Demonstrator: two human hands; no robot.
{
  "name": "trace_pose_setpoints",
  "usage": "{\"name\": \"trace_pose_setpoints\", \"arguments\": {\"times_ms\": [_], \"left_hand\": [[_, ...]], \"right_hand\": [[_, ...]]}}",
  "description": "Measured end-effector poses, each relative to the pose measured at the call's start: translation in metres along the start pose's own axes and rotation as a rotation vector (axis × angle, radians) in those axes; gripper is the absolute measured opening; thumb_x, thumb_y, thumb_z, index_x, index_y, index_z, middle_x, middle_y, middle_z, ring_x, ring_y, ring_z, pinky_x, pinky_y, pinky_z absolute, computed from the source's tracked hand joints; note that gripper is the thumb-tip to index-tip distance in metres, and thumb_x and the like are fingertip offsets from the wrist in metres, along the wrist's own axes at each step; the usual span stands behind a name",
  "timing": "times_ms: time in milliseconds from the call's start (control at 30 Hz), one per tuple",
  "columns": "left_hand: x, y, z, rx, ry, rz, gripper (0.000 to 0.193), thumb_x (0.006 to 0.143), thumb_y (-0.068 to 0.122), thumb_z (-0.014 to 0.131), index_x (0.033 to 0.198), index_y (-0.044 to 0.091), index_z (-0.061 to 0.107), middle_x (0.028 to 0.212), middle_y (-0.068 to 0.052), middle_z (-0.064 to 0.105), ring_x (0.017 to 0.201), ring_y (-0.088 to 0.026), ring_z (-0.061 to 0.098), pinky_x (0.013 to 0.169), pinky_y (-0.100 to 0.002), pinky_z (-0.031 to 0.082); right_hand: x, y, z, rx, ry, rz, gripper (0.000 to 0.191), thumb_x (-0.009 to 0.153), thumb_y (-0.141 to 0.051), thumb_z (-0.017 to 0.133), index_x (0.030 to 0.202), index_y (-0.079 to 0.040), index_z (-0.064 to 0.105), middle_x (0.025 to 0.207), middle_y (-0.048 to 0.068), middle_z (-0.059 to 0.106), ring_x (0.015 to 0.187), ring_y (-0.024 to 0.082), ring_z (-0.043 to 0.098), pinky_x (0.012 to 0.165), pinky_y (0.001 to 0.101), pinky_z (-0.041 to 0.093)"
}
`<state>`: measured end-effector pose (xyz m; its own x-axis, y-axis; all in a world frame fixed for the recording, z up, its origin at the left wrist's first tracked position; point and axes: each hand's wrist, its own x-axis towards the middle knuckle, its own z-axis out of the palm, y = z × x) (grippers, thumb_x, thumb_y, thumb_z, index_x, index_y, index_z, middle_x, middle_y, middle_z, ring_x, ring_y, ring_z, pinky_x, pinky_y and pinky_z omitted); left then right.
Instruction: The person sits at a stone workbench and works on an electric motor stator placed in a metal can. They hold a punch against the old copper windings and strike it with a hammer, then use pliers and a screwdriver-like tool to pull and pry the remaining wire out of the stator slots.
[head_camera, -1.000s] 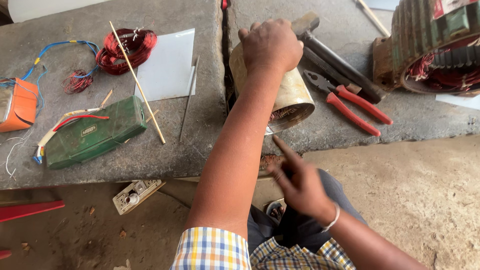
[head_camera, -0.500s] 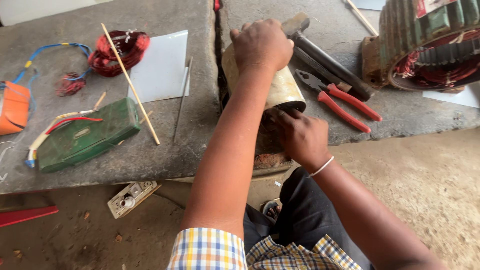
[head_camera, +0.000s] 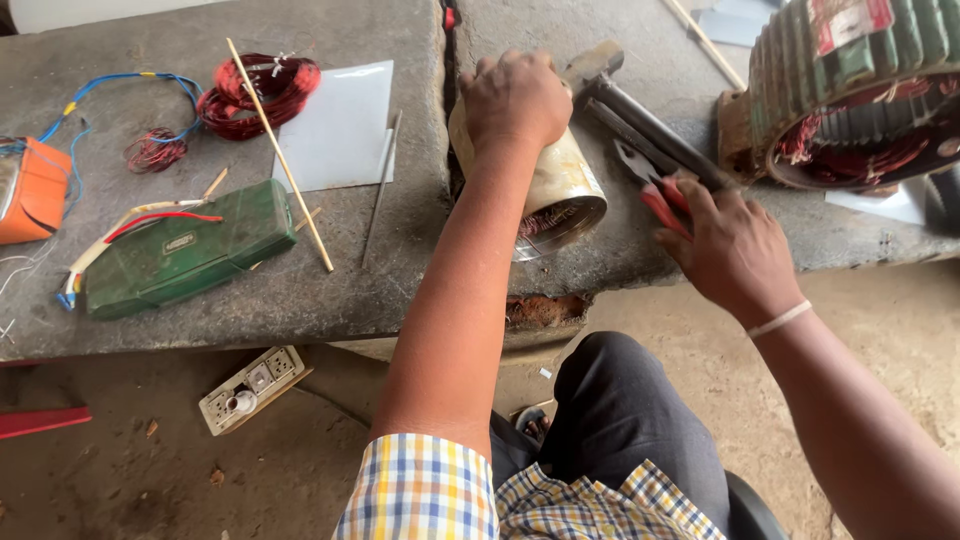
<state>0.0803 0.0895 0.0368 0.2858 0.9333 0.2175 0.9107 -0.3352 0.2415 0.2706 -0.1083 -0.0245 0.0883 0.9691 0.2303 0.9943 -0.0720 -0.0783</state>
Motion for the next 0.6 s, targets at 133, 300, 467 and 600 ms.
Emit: {"name": "trace_pose_setpoints", "arguments": {"times_ms": [133,300,467,600], "left_hand": [[-0.006,-0.009,-0.001,0.026,0.041,-0.075,0.037,0.088,0.033,0.050,0.115,0.017,0.070,0.129,-0.013,0.064,0.120,-0.038,0.055,0.103,-0.057,0.035],[-0.006,-0.013,0.002,-0.047,-0.010,-0.095,0.035,0.094,0.030,0.047,0.117,0.015,0.069,0.123,-0.013,0.066,0.119,-0.033,0.057,0.105,-0.057,0.036],[-0.002,-0.007,0.003,-0.023,-0.021,-0.076,0.036,0.094,0.032,0.048,0.116,0.013,0.069,0.119,-0.013,0.067,0.114,-0.032,0.060,0.102,-0.054,0.040],[-0.003,-0.011,-0.004,-0.085,-0.012,-0.083,0.031,0.090,0.035,0.055,0.111,0.018,0.073,0.114,-0.011,0.068,0.111,-0.030,0.061,0.105,-0.058,0.035]], "right_hand": [[-0.034,0.017,-0.021,0.604,-0.402,0.368,0.056,0.109,-0.033,0.052,0.160,-0.012,0.052,0.105,0.022,0.071,0.082,0.037,0.070,0.066,0.0435,0.060],[-0.136,-0.004,0.010,1.621,-0.423,0.202,0.062,0.094,-0.018,0.064,0.148,0.003,0.042,0.113,0.011,0.062,0.078,0.018,0.065,0.062,0.0305,0.058],[-0.139,-0.028,0.047,1.215,-0.762,0.398,0.051,0.105,-0.032,0.055,0.139,0.007,0.057,0.095,0.024,0.069,0.073,0.023,0.063,0.066,0.0312,0.055],[-0.096,-0.038,0.046,1.812,-0.963,0.360,0.071,0.094,-0.031,0.052,0.156,-0.001,0.035,0.119,0.023,0.069,0.097,0.031,0.075,0.074,0.0435,0.066]]}}
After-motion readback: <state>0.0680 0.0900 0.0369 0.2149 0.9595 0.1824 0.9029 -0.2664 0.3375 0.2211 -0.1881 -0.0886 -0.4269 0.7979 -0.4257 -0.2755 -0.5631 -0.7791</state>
